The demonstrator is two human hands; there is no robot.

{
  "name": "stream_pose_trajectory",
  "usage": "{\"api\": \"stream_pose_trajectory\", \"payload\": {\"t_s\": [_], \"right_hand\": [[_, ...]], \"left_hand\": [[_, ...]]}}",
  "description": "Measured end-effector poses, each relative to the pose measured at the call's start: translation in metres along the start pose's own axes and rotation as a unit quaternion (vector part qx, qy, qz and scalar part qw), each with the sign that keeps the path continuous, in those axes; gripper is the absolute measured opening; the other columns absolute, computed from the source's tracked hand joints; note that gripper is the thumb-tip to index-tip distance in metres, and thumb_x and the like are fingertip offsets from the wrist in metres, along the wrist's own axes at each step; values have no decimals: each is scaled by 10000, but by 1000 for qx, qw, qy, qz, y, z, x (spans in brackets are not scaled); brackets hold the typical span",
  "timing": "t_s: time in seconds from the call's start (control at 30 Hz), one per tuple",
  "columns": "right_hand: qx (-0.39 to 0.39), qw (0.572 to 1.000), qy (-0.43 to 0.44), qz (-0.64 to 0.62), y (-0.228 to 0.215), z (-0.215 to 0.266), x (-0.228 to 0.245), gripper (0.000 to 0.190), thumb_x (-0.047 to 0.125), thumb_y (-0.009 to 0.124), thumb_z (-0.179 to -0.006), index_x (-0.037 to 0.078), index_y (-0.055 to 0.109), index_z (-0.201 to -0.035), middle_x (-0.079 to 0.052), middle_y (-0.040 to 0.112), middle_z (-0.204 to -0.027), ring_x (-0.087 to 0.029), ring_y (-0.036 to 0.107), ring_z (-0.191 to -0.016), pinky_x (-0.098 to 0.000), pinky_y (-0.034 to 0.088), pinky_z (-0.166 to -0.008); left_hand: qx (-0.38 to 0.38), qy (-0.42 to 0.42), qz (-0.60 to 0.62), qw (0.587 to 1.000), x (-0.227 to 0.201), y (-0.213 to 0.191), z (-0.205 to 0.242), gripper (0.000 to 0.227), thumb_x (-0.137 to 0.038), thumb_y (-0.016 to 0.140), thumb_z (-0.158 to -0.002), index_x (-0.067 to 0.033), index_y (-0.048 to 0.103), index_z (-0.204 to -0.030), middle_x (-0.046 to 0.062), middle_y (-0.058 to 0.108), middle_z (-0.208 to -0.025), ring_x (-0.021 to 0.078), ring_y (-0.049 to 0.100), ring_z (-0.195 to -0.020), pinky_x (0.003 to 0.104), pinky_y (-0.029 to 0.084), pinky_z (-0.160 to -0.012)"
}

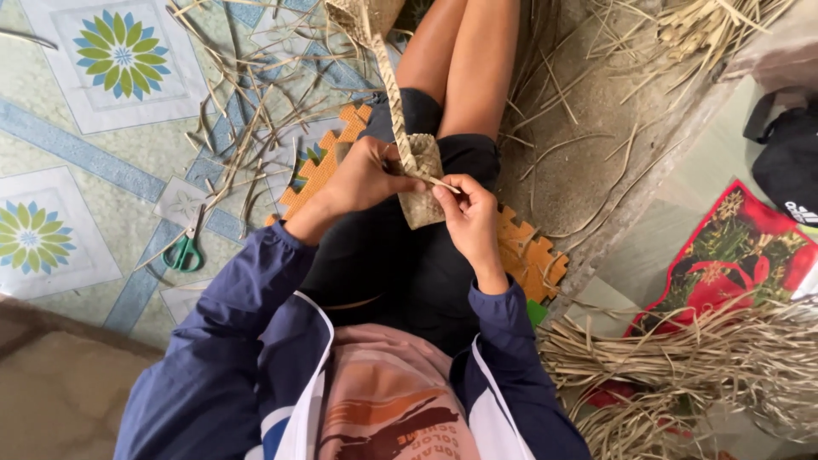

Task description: Weaving a small pouch or container using dried plant fibers while sitting on the floor.

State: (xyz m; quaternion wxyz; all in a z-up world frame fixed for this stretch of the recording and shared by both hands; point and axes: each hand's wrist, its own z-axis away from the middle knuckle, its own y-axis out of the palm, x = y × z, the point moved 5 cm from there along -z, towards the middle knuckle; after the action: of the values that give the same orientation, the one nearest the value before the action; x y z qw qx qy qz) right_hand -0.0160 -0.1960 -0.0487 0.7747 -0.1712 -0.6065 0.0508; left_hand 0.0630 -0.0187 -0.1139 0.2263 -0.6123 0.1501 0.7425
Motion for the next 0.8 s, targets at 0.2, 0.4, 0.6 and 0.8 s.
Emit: {"api": "stream_pose_trajectory", "payload": {"t_s": [0.2, 0.4, 0.6, 0.8], "right_hand": [[-1, 1000, 18, -10, -14, -4, -11, 84, 125, 747, -984, 47, 731, -1013, -83, 699, -848, -106, 644, -793, -305, 618, -777], [-12, 1000, 17, -24, -12, -6, -6, 108, 144, 724, -1001, 37, 715, -1010, -72, 679, -853, -104, 640, -795, -301, 622, -790], [-25, 999, 11, -46, -1, -8, -30, 123, 157, 732, -997, 39, 713, -1025, -57, 659, -847, -88, 649, -773, -281, 620, -765], [-28, 998, 10, -51, 1, -6, -35, 122, 144, 727, -999, 26, 713, -1022, -67, 657, -840, -93, 658, -753, -277, 616, -743]], "left_hand": [[-11, 37, -36, 999, -65, -26, 12, 479, -273, 974, -703, -146, 752, -1109, 25, 765, -1007, 172, 698, -850, 281, 556, -680], [-82, -12, -129, 988, -52, -30, 34, 394, -457, 887, -823, -96, 731, -842, 91, 743, -807, 318, 722, -654, 393, 533, -571], [-101, -38, 11, 994, -7, -10, 25, 167, -236, 904, -820, -128, 780, -851, 17, 727, -737, 107, 665, -699, 225, 548, -634], [-89, -30, 58, 994, -2, -8, 25, 131, -150, 889, -837, -100, 799, -919, 35, 733, -774, 83, 657, -726, 229, 575, -645]]}}
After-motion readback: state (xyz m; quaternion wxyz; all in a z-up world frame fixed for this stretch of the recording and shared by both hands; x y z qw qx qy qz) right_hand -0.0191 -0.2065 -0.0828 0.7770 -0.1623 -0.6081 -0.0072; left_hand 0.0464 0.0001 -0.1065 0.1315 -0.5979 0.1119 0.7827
